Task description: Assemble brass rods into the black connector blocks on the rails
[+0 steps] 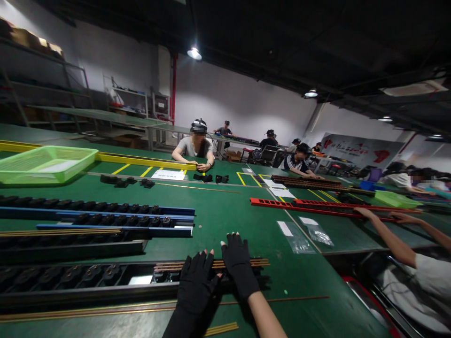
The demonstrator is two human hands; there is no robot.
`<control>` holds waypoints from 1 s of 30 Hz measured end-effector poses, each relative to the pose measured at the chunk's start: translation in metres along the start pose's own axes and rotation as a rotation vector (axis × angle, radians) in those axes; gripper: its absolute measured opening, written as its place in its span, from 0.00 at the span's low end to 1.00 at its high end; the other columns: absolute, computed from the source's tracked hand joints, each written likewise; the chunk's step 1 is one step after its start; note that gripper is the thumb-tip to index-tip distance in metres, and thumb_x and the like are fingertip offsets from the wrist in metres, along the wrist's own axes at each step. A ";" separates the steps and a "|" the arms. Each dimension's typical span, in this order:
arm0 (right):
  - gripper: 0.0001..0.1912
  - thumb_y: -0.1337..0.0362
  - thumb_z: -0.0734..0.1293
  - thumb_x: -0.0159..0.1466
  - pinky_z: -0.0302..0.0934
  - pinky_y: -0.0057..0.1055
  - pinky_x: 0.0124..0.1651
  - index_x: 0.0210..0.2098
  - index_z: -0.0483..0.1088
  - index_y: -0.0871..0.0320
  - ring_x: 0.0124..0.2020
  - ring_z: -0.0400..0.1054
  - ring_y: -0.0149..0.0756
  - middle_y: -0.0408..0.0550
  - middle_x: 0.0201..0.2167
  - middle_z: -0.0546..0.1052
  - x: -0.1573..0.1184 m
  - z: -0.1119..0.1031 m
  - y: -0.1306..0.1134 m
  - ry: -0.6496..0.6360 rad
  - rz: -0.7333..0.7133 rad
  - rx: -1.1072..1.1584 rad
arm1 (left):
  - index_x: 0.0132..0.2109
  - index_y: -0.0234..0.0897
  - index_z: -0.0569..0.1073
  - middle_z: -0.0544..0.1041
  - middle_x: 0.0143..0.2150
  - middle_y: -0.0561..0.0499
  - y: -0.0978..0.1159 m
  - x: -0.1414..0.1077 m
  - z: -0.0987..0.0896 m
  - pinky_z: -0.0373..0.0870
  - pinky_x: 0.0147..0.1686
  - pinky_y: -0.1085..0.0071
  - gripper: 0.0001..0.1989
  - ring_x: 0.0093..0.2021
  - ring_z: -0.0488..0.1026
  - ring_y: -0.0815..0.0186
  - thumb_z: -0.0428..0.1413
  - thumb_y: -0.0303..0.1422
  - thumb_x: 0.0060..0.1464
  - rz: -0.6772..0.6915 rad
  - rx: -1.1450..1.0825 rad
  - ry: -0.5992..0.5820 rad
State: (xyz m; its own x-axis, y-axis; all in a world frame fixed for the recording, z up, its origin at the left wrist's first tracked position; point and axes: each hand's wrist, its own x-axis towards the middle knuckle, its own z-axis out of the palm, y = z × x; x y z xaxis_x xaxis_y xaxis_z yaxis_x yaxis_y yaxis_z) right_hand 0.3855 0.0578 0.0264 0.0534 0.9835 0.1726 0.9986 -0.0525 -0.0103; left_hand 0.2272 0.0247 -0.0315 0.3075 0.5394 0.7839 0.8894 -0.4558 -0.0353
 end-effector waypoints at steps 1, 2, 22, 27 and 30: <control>0.23 0.64 0.56 0.74 0.55 0.58 0.68 0.65 0.68 0.62 0.69 0.61 0.54 0.64 0.65 0.69 0.000 0.001 -0.001 -0.013 0.002 0.004 | 0.63 0.38 0.73 0.81 0.57 0.43 -0.001 0.000 0.001 0.59 0.61 0.53 0.24 0.55 0.76 0.52 0.53 0.42 0.64 0.005 0.002 -0.003; 0.23 0.63 0.56 0.74 0.55 0.59 0.68 0.65 0.67 0.62 0.69 0.60 0.54 0.64 0.66 0.69 0.000 0.001 -0.002 -0.015 0.004 0.010 | 0.63 0.38 0.73 0.80 0.58 0.43 -0.001 -0.001 0.001 0.59 0.61 0.52 0.25 0.56 0.76 0.52 0.54 0.42 0.64 0.002 -0.002 -0.011; 0.24 0.61 0.54 0.75 0.55 0.54 0.68 0.64 0.69 0.62 0.67 0.63 0.51 0.64 0.65 0.71 0.012 -0.012 0.032 0.211 0.104 0.029 | 0.65 0.40 0.72 0.79 0.60 0.41 0.000 -0.005 0.006 0.62 0.60 0.50 0.25 0.55 0.77 0.51 0.53 0.43 0.65 -0.048 -0.059 -0.070; 0.26 0.63 0.53 0.74 0.62 0.46 0.63 0.64 0.67 0.69 0.62 0.70 0.50 0.67 0.60 0.74 0.004 0.013 0.045 0.163 0.106 0.001 | 0.65 0.41 0.71 0.79 0.60 0.42 -0.001 -0.004 0.002 0.63 0.60 0.51 0.25 0.56 0.77 0.52 0.53 0.44 0.65 -0.043 -0.044 -0.080; 0.24 0.62 0.54 0.74 0.62 0.45 0.63 0.63 0.70 0.66 0.61 0.71 0.49 0.64 0.59 0.76 0.003 0.017 0.044 0.198 0.093 0.003 | 0.64 0.41 0.71 0.79 0.60 0.43 -0.001 -0.002 -0.001 0.63 0.59 0.51 0.24 0.56 0.77 0.53 0.52 0.44 0.66 -0.022 -0.024 -0.082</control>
State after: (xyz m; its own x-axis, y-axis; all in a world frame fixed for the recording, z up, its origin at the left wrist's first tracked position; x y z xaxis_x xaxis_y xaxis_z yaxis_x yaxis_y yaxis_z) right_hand 0.4299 0.0614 0.0097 0.1445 0.9212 0.3613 0.9894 -0.1402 -0.0382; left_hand 0.2254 0.0228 -0.0323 0.3151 0.6051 0.7312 0.8884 -0.4591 -0.0029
